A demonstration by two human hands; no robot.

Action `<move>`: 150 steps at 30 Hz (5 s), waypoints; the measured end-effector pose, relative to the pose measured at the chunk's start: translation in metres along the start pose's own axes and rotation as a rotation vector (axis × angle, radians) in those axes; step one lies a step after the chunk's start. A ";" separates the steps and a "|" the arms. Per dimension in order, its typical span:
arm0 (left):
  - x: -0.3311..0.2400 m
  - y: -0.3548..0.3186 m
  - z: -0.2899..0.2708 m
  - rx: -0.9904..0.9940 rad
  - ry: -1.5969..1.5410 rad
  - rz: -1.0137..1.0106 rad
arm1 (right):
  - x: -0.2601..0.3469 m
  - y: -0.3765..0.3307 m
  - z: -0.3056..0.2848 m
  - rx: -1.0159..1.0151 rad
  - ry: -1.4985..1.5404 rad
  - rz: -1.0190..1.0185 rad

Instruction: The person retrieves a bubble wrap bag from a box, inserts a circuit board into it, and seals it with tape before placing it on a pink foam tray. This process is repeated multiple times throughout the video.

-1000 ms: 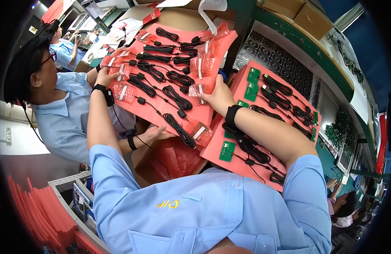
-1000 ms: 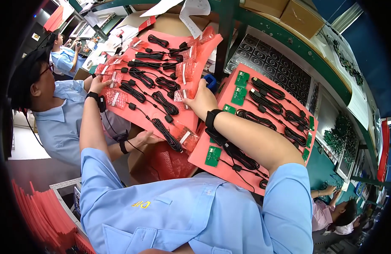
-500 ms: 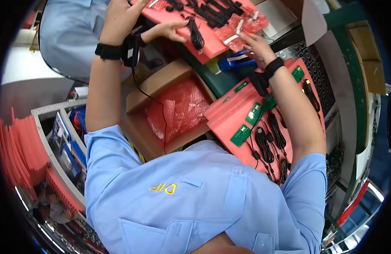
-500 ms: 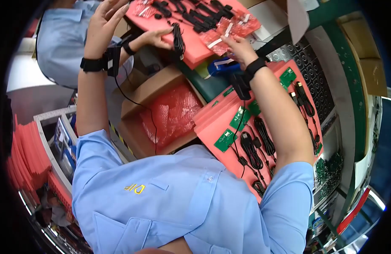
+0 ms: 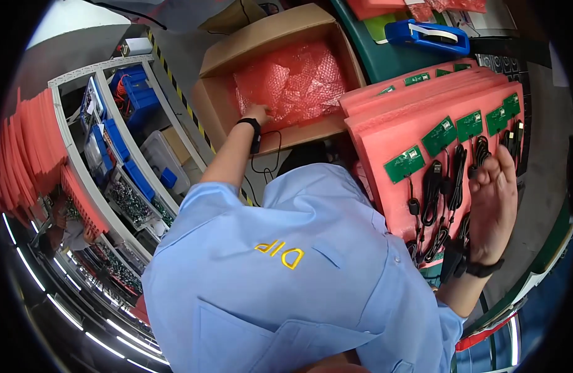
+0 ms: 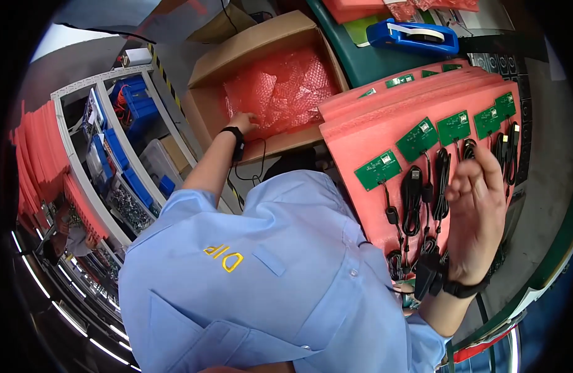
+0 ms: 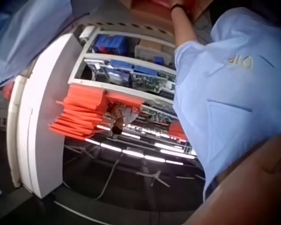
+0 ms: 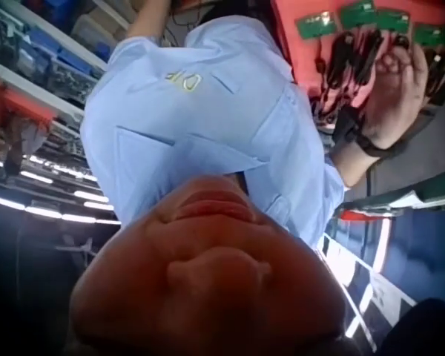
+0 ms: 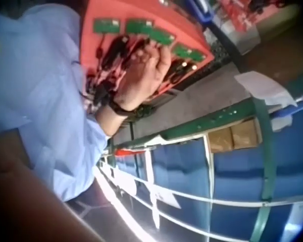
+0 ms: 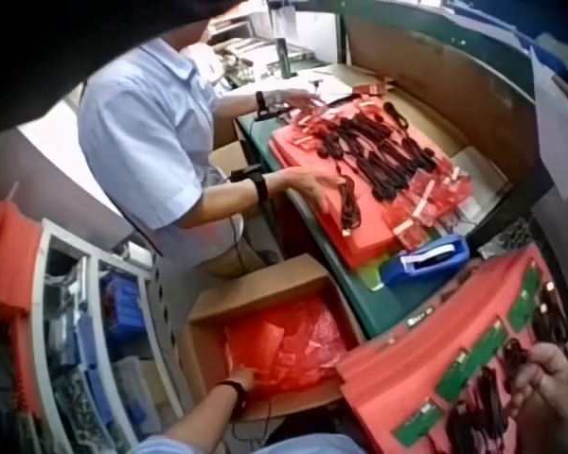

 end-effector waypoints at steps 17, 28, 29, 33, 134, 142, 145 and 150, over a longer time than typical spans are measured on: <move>-0.021 -0.024 -0.023 -0.690 -0.312 -0.040 | -0.037 -0.098 -0.012 -0.214 -0.218 -0.089; -0.035 -0.055 -0.060 -0.842 -0.130 0.060 | -0.059 -0.147 -0.010 0.080 -0.243 -0.096; -0.039 -0.065 -0.066 -0.922 -0.096 0.066 | -0.061 -0.151 -0.008 0.125 -0.288 -0.093; -0.044 -0.085 -0.072 -0.974 -0.643 0.296 | -0.074 -0.164 -0.006 0.101 -0.238 -0.116; -0.278 -0.271 -0.013 0.611 -1.331 1.035 | -0.127 -0.097 0.017 0.068 -0.967 -0.432; -0.279 -0.258 -0.018 0.867 -1.402 0.861 | -0.124 -0.092 0.039 0.060 -1.286 -0.551; -0.285 -0.257 -0.024 0.724 -1.254 1.027 | -0.120 -0.090 0.035 -0.023 -1.109 -0.445; -0.293 -0.258 -0.032 0.573 -1.151 1.105 | -0.125 -0.090 0.017 -0.260 -0.498 -0.205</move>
Point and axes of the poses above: each hand's wrist, its own y-axis towards the middle knuckle, its own z-axis out of the palm, x = y × z, the point moved 3 cm from there along y, towards the middle knuckle, and after that the axes turned 5 degrees about x, right-handed, at the moved point
